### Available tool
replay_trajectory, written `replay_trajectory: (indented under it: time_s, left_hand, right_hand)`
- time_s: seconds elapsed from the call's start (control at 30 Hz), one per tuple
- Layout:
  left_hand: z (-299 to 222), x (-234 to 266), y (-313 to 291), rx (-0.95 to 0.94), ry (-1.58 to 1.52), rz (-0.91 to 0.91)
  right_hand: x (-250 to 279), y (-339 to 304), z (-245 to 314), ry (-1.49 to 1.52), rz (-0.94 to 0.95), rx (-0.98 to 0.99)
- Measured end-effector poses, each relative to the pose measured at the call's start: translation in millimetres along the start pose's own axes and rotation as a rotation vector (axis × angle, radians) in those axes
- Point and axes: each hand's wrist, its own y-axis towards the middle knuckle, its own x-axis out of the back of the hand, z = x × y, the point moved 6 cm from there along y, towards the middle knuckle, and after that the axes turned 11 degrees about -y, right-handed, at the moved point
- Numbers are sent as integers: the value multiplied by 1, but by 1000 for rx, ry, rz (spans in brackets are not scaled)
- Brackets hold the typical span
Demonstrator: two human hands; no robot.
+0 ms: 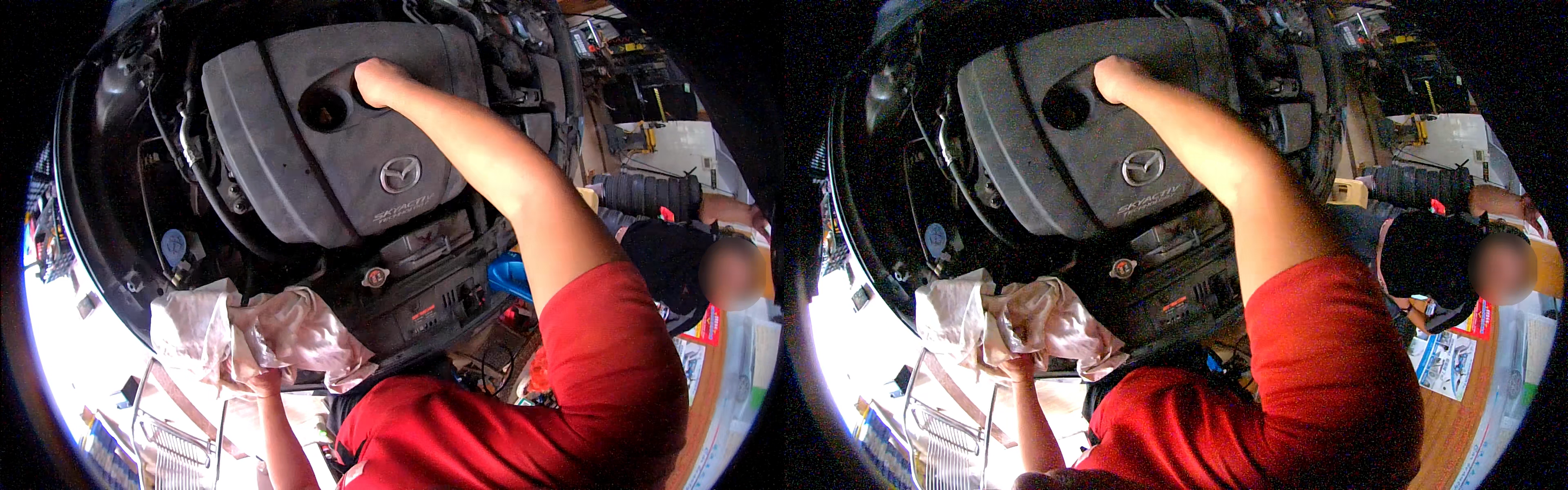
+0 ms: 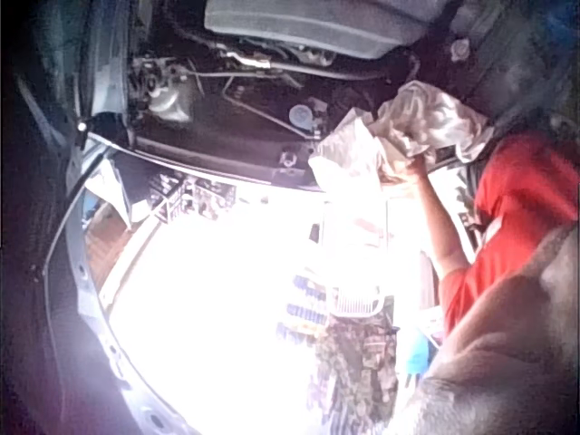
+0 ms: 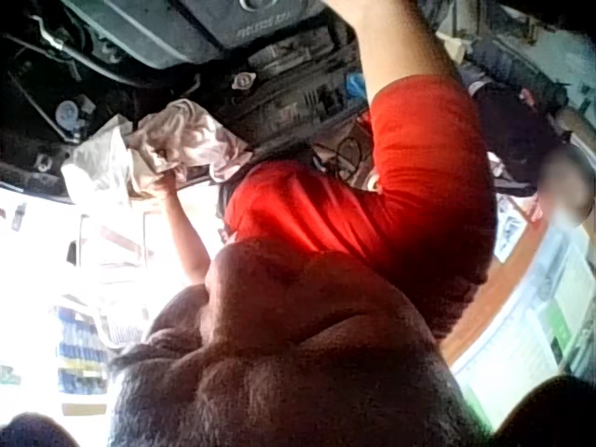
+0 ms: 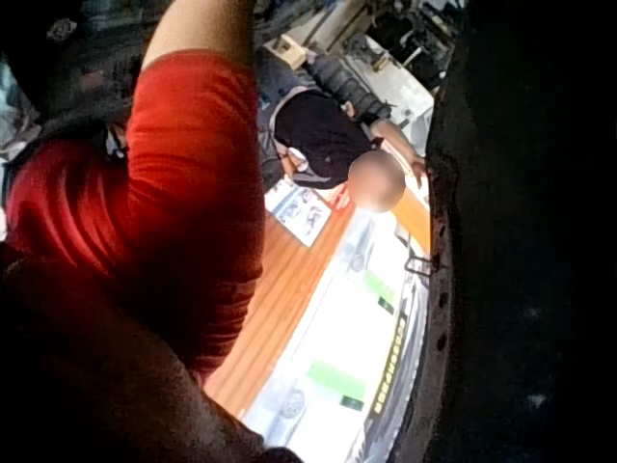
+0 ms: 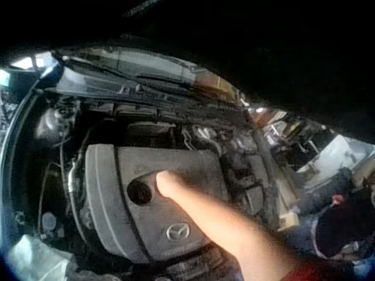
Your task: The person pours engine oil into a car's engine and checks the oil level using the dipstick. They then remove the air filter housing, take out the old air filter, and replace it with a new one before reassembling the housing.
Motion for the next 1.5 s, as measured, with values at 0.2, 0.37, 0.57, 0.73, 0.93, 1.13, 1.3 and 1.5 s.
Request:
replay_trajectory:
  time_s: [0.2, 0.37, 0.57, 0.73, 0.93, 1.13, 1.3, 1.5]
  left_hand:
    - [-30, 18, 29, -25, -21, -79]
    - [-28, 17, 31, 31, -106, -94]
    - [-4, 4, 8, 16, -109, -102]
    - [-2, 4, 9, 55, -77, -55]
    - [-15, 8, 17, 46, -30, -8]
    - [8, -11, -13, -50, 147, 0]
    - [-6, 6, -4, 19, -80, -137]
    - [46, -17, -34, 155, -184, -103]
  right_hand:
    - [-6, -2, -5, 44, 128, -121]
    - [-34, 15, -26, 344, 57, -484]
    - [-39, 16, -31, 480, 423, -451]
    - [-4, 0, -19, -104, -117, 238]
    - [-11, -12, -7, -299, -149, 699]
    - [-25, -2, -4, -269, -134, 503]
    - [-13, -4, 1, -126, -141, 264]
    - [-23, -3, -6, -68, -151, 203]
